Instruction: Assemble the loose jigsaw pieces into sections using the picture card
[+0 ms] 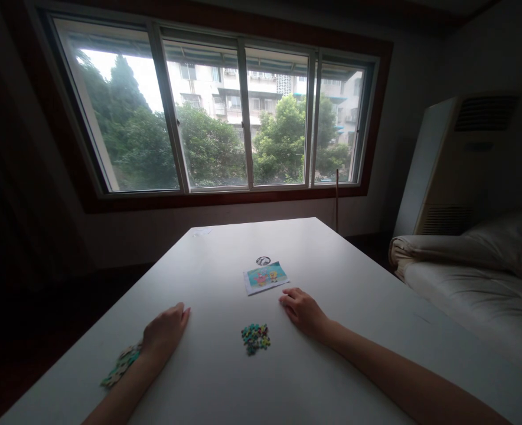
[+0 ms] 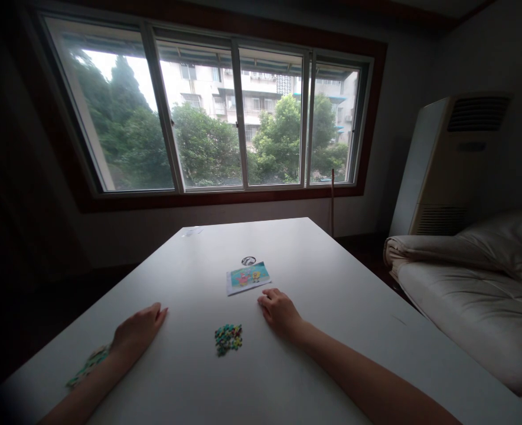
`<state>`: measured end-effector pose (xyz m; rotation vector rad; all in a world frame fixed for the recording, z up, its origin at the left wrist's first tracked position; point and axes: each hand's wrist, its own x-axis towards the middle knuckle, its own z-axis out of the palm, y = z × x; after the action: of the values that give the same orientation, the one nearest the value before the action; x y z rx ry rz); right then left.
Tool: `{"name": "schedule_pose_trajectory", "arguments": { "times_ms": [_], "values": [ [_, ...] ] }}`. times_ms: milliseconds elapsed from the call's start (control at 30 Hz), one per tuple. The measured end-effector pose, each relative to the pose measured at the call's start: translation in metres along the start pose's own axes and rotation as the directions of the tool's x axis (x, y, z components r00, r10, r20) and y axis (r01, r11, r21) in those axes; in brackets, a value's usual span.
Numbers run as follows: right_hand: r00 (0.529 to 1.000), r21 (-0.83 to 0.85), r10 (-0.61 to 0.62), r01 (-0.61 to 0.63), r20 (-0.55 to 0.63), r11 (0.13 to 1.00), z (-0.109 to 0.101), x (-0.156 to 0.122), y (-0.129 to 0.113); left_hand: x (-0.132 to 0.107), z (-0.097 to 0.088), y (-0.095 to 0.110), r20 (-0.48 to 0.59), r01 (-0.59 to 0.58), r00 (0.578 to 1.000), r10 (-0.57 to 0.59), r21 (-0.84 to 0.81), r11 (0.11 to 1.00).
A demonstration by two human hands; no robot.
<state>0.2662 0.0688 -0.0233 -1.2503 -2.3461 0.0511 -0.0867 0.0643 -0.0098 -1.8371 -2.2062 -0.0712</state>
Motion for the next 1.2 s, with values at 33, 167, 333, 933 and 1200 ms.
{"name": "schedule_pose_trajectory", "arguments": {
  "times_ms": [33, 167, 333, 933, 1200],
  "values": [
    [1.0, 0.001, -0.003, 0.003, 0.001, 1.0, 0.0004, -0.0002, 0.0006, 0.0001, 0.0001, 0.0001, -0.005, 0.001, 1.0, -0.001, 0.003, 1.0],
    [1.0, 0.0, -0.004, 0.004, 0.0, 1.0, 0.0005, -0.0006, 0.0017, 0.0007, 0.0015, -0.0008, -0.014, 0.006, 1.0, -0.006, 0.007, 1.0],
    [1.0, -0.009, 0.002, -0.002, -0.006, 1.0, 0.0022, -0.0003, 0.003, 0.0013, 0.0024, -0.0017, -0.001, 0.009, 1.0, -0.009, -0.003, 1.0],
    [0.997, -0.061, 0.074, -0.075, -0.012, 0.995, -0.0003, 0.0008, 0.0013, -0.0006, -0.0041, 0.0012, 0.039, 0.016, 0.999, -0.016, 0.0, 1.0],
    [0.997, -0.049, 0.082, -0.082, -0.007, 0.995, -0.0039, 0.0, -0.0035, 0.0004, -0.005, -0.0002, 0.047, -0.003, 0.999, 0.004, -0.014, 1.0]
  ]
}}
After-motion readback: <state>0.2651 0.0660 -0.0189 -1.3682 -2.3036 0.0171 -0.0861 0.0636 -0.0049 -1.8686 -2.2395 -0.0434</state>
